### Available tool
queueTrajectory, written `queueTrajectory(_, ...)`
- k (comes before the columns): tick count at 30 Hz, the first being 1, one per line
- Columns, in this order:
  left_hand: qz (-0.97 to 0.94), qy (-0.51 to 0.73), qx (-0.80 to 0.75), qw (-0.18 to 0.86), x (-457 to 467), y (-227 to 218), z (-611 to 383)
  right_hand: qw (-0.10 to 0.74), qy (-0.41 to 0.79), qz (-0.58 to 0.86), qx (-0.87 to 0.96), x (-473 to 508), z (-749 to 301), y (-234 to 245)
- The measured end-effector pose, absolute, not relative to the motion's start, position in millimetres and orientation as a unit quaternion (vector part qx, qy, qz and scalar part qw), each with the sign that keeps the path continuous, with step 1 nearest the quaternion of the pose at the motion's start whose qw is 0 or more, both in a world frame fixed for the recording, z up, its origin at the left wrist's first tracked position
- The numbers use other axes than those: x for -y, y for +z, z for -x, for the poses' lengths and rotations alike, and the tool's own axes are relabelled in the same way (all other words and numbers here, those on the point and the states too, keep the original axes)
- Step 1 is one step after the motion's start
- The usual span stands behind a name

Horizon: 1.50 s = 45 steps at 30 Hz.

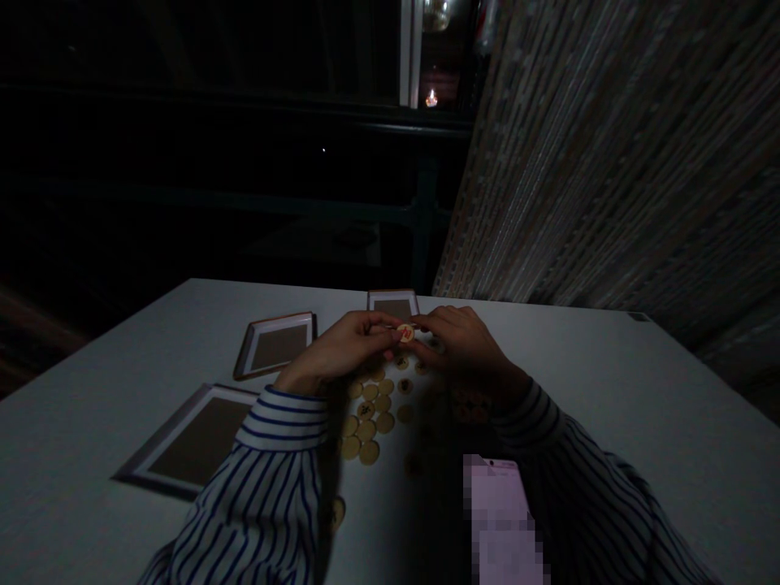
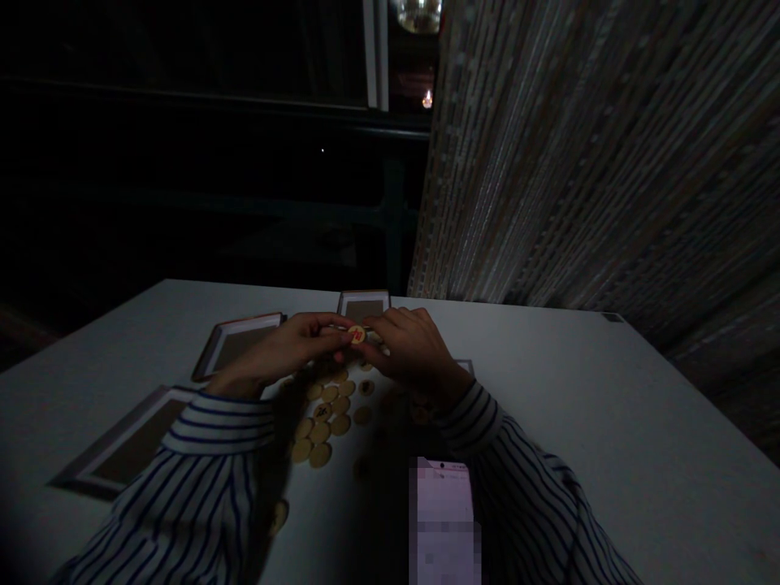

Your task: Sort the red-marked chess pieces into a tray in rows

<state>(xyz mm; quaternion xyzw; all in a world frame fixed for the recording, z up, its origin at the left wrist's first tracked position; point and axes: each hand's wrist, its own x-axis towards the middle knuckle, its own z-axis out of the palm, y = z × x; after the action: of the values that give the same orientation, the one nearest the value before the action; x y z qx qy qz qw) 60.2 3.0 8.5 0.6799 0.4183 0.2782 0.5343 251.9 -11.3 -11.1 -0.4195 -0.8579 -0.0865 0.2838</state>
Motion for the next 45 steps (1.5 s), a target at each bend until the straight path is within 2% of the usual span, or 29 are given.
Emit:
queueTrajectory(17, -0.679, 0.326, -0.389, 0.53, 0.2, 10.9, -70.3, 0.238, -0.045, 0.455, 0.857, 27.8, -294.9, 18.3)
queueTrajectory(29, -0.702, 0.315, -0.398, 0.5, 7.1, 11.2, -85.8, 0.254, -0.023, 0.48, 0.839, 33.4, -315.8, 24.0)
queueTrajectory(45, -0.666, 0.39, -0.445, 0.453, 20.3, 17.4, -111.0, 0.274, -0.021, 0.46, 0.844, 39.0, -319.9, 29.1)
